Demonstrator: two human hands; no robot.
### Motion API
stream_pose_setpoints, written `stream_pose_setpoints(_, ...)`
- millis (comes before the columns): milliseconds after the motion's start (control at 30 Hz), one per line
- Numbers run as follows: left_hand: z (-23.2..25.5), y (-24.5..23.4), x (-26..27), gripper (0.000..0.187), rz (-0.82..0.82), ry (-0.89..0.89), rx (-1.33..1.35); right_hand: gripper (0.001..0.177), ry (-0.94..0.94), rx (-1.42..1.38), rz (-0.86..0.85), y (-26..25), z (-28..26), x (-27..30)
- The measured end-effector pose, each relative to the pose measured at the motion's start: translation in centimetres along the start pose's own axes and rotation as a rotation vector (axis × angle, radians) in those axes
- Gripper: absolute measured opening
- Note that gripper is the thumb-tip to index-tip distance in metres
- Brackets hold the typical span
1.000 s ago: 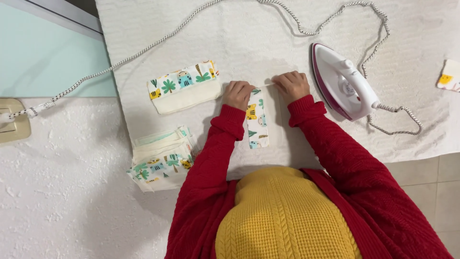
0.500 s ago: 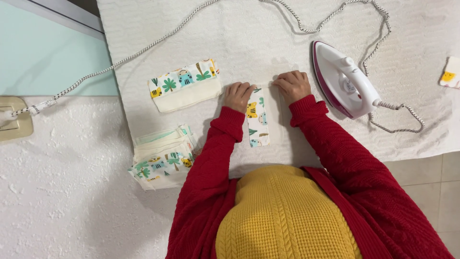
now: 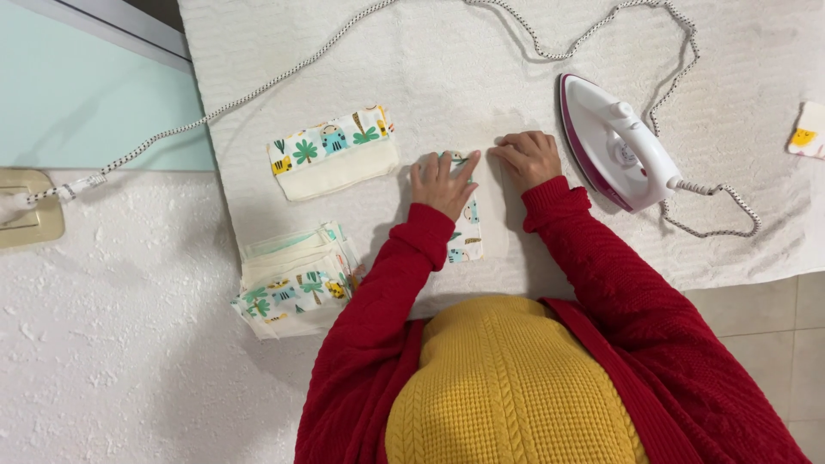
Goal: Ironing and folding small pieces of patterned fabric on a workbench.
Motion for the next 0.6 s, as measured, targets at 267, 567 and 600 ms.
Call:
stream_pose_setpoints(267, 1.0, 2.8, -0.3, 0.072, -0.164, -0.074, -0.093, 0.020, -0.060, -0.010, -0.060, -3.6, 0.5, -1.2)
stream_pose_setpoints(567, 1.2, 3.6, -0.2, 0.073, -0.136, -0.079, -0.051, 0.048, 0.297, 0.264, -0.152, -15.1, 11.1, -0.2)
stream_pose_setpoints(600, 1.2, 3.6, -0.2, 0.073, -0.125, -0.083, -0.055, 0.057, 0.529, 0.107, -0.374, -14.1, 12.2, 0.0)
Point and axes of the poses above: each hand's wrist, its own x-axis away from the middle knuckle, its own y-axis out of the palm, z = x × y, the point moved 3 cm from there along -x, towards the middle knuckle, and after that the axes turned 7 degrees about -z, right-handed, at the moved point
